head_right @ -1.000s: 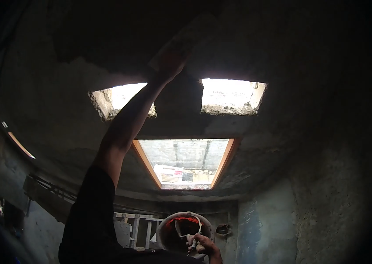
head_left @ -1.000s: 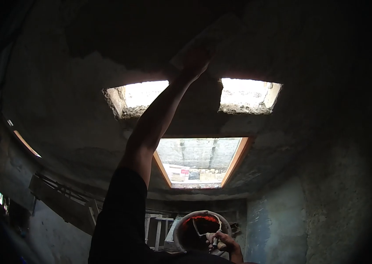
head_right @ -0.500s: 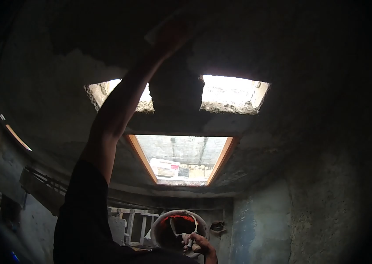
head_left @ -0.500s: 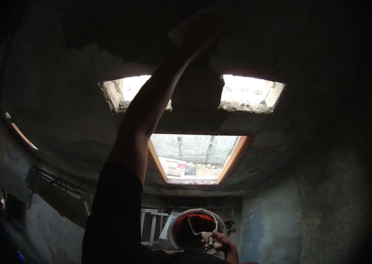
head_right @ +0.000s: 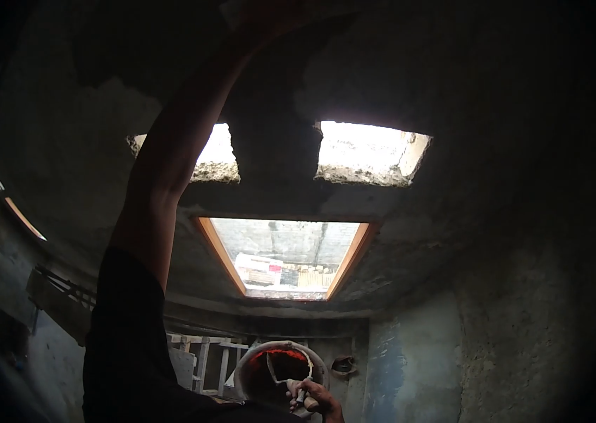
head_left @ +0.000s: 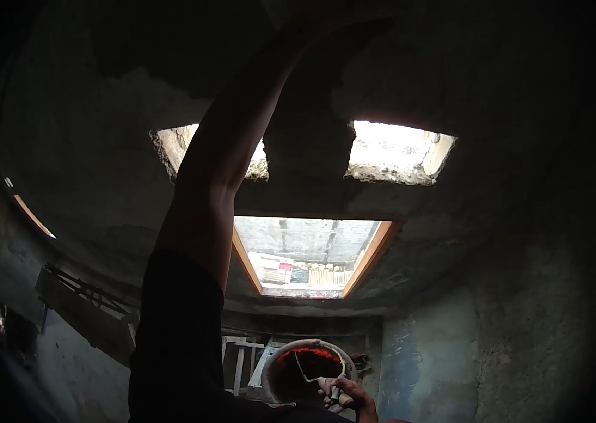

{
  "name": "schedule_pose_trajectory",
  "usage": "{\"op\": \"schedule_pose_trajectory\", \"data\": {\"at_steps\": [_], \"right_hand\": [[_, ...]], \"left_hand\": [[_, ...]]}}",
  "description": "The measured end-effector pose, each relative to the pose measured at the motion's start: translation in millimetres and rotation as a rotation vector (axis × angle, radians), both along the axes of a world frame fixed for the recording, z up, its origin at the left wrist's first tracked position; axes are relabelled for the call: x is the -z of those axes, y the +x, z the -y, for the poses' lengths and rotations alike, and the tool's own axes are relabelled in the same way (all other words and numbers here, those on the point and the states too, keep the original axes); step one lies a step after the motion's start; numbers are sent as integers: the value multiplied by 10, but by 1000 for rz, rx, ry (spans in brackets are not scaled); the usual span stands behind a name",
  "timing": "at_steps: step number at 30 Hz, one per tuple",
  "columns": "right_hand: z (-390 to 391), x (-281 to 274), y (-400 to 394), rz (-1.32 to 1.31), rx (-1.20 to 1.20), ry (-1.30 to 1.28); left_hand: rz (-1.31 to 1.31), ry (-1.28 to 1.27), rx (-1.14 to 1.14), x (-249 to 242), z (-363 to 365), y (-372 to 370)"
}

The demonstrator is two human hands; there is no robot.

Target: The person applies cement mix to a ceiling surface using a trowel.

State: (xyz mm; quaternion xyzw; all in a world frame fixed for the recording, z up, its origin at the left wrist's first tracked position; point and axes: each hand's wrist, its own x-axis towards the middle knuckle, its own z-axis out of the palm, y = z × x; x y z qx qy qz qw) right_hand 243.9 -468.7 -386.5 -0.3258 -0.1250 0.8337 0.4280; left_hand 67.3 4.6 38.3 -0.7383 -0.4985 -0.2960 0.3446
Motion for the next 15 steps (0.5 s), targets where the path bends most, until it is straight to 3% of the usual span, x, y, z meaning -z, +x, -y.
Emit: {"op": "schedule_pose_trajectory", "data": {"at_steps": [4, 5, 7, 9, 13, 15], "right_hand": [[51, -69, -1, 7, 1, -27], [-127, 1144, 233, -7, -363, -128], [-151, 1334, 254, -45, -382, -111], [-166, 1198, 261, -17, -322, -158], [-422, 1233, 370, 2, -328, -122], [-566, 1246, 403, 10, -322, -104]], "left_hand": [[67, -120, 103, 836, -351, -6], [26, 2, 160, 1137, -357, -18], [-19, 129, 203, 1238, -325, -84], [-252, -105, 50, 1099, -355, -123], [-244, 49, 75, 88, -296, -253], [-113, 26, -99, -378, 73, -168]]}}
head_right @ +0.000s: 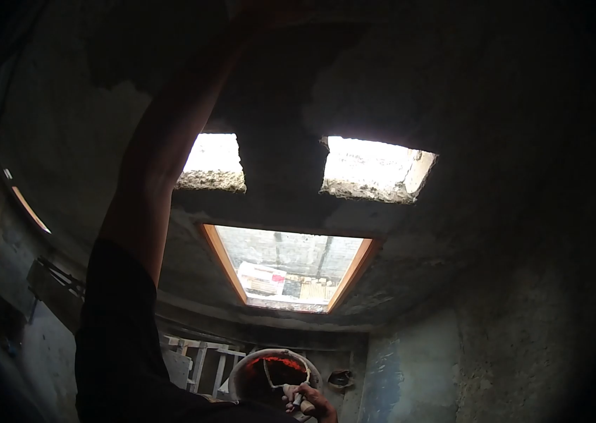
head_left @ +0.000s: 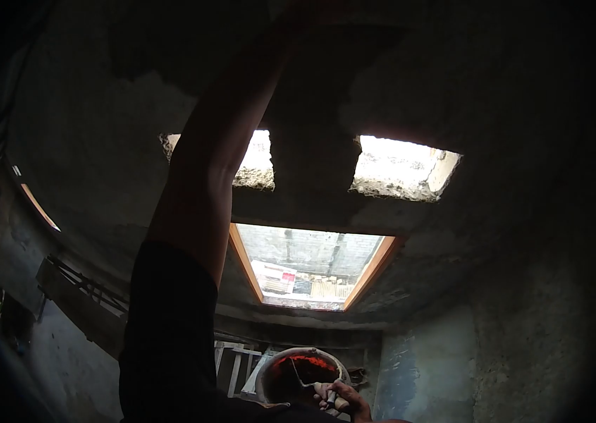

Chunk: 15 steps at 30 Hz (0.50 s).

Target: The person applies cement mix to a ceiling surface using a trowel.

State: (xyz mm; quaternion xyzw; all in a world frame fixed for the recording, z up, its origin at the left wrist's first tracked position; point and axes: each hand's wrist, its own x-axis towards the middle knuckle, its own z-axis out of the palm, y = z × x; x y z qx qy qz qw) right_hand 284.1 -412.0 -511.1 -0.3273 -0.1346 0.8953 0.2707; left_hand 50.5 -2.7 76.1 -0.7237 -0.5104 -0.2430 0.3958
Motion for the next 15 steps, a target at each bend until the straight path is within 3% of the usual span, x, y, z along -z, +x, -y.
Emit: {"op": "schedule_pose_trajectory", "data": {"at_steps": [4, 6, 7, 9, 11, 13, 15], "right_hand": [[-64, 38, -7, -1, -4, -2], [7, 45, 5, 2, 1, -18], [-13, 53, -7, -1, 4, -14], [11, 77, -48, -12, 17, -13], [-48, 77, -99, -23, 21, 7], [-161, 77, -128, -30, 44, 41], [-241, 71, -120, -31, 62, 65]], "left_hand": [[-127, 86, -87, 101, 0, 17], [95, -227, -148, 248, 330, 115], [92, -223, -147, 400, 165, 67], [69, 48, 161, 968, -379, -52], [-22, -15, 122, 1227, -351, -15], [-110, -63, 97, 1143, -342, 50], [-250, 87, 130, 942, -439, 12]]}}
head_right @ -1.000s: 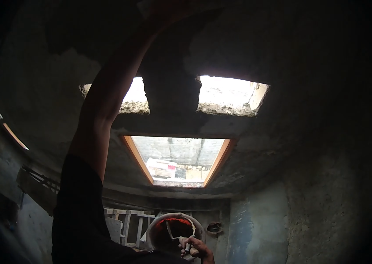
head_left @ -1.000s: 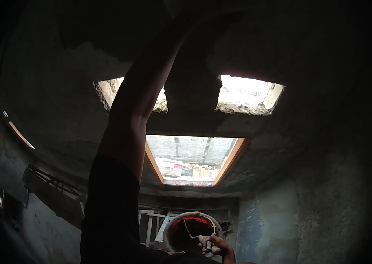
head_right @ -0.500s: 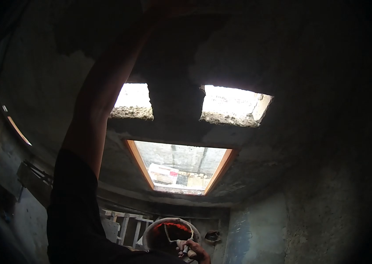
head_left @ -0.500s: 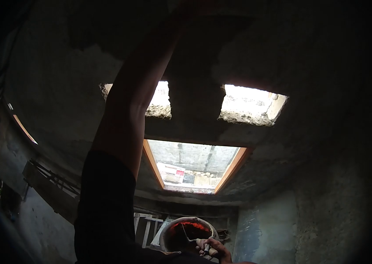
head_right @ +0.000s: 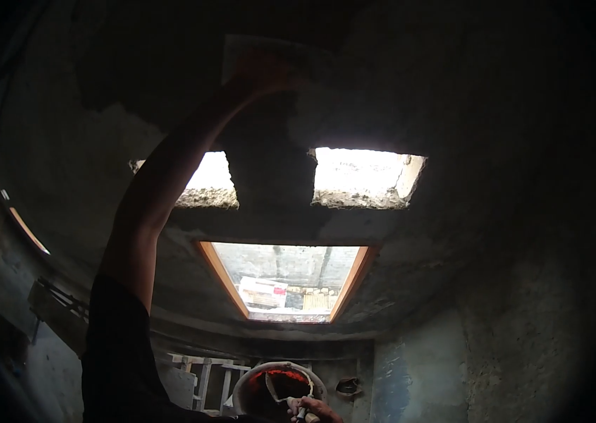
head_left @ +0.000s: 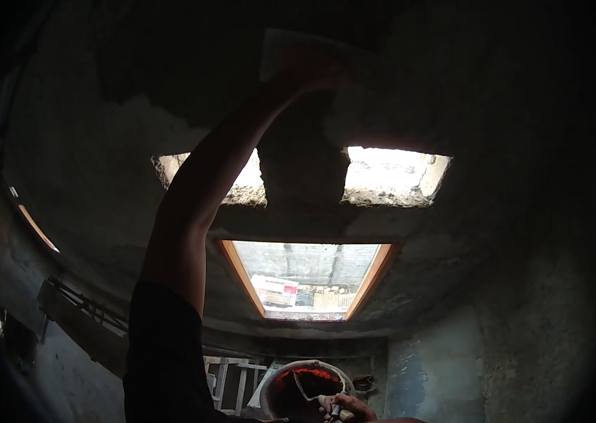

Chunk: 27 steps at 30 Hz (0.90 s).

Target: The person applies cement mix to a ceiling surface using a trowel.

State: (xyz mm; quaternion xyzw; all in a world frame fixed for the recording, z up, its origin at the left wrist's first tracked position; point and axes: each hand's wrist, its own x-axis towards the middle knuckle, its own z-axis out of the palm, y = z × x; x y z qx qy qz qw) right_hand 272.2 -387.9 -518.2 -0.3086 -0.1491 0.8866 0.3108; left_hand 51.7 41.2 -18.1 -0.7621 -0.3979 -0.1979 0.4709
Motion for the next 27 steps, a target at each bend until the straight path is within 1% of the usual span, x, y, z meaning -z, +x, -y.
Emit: {"op": "schedule_pose_trajectory", "data": {"at_steps": [1, 3, 4, 5, 6, 7, 8, 10, 11, 13, 14, 15, 16, 17, 19, 21, 22, 23, 24, 25, 27], "right_hand": [[-31, 4, -4, -4, 13, 8], [-56, 16, 22, -6, 45, 19], [-73, 27, 38, -7, 64, 26], [-51, 33, 71, -4, 77, 25], [-20, 42, 73, -6, 83, 21], [-6, 59, 45, -16, 88, 19], [29, 70, 12, -24, 97, 15], [149, 75, -30, -33, 102, -2], [195, 71, -29, -32, 99, -7], [278, 75, -38, -37, 100, -13], [327, 86, -76, -46, 100, -18], [346, 91, -92, -51, 99, -18], [374, 91, -90, -52, 98, -20], [413, 93, -66, -49, 98, -24], [334, 89, -23, -45, 100, -5], [231, 91, 3, -44, 110, 14], [205, 90, 34, -39, 113, 18], [161, 82, 91, -30, 119, 26], [111, 73, 156, -19, 123, 35], [80, 70, 194, -14, 123, 40], [45, 98, 156, -24, 112, 41]], "left_hand": [[-4, 8, 12, -191, 10, 71], [337, -101, -71, -654, 96, 248], [334, -98, -52, -805, 216, 350], [326, -94, -119, -915, 366, 418], [311, -91, -193, -974, 496, 457], [347, -110, -179, -972, 620, 474], [336, -115, -172, -938, 512, 458], [424, -215, 66, -682, 109, 349], [424, -220, 60, -439, -6, 353], [292, -48, 126, 85, -127, 443], [283, -54, 124, 247, -107, 465], [248, -131, 91, 360, -67, 483], [217, -210, 57, 419, -44, 490], [220, -214, 56, 407, -51, 486], [213, -241, 10, 101, -132, 460], [302, -82, 79, -415, -194, 489], [307, -80, 82, -664, 24, 544], [302, -140, -55, -984, 330, 640], [298, -199, -193, -1152, 502, 711], [304, -196, -193, -1142, 547, 738], [412, -171, -176, -1086, 615, 750]]}}
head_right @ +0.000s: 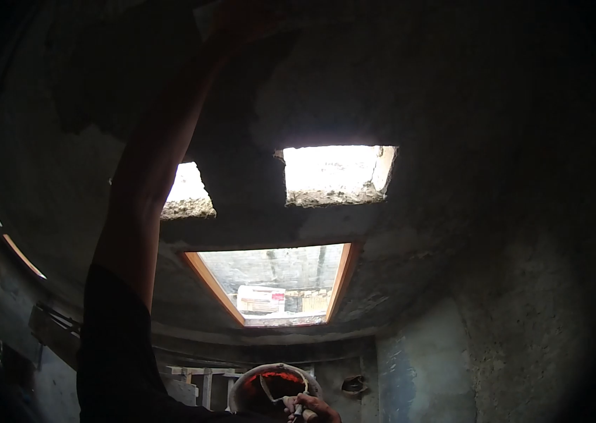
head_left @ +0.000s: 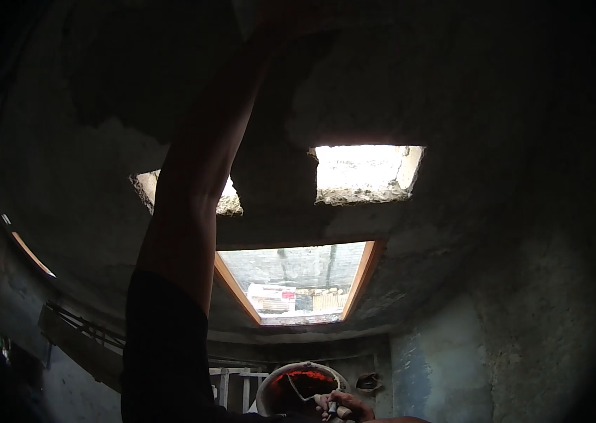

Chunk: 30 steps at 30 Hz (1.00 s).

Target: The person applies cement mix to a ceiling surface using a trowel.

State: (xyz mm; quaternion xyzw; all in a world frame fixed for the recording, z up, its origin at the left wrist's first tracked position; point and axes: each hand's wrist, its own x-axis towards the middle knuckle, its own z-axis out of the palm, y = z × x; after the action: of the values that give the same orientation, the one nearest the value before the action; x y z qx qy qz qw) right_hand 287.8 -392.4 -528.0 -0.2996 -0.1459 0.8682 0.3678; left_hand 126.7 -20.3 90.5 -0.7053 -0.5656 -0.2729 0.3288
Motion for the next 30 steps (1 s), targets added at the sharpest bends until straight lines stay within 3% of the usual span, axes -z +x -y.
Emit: {"op": "schedule_pose_trajectory", "data": {"at_steps": [4, 6, 10, 15, 16, 23, 25, 30], "right_hand": [[-61, 5, -84, -11, -23, 9], [-204, -17, -133, -20, -34, 42], [-526, -51, -117, -23, -22, 116], [-663, -34, -30, -19, 8, 140], [-678, -24, -33, -21, 12, 142], [-602, -17, -134, -33, 17, 139], [-582, -14, -142, -33, 19, 141], [-642, -12, -15, -16, 43, 162]], "left_hand": [[-10, -51, 88, 446, -509, -102], [-122, 121, 165, 741, -521, -127], [-221, 40, 128, 438, -503, -106], [-154, 346, 81, -187, -872, -21], [-169, 302, 52, -231, -553, 33], [-25, 164, 54, 172, -463, 88], [-179, 222, 159, 368, -505, 52], [-142, 200, 114, 34, -591, 101]]}}
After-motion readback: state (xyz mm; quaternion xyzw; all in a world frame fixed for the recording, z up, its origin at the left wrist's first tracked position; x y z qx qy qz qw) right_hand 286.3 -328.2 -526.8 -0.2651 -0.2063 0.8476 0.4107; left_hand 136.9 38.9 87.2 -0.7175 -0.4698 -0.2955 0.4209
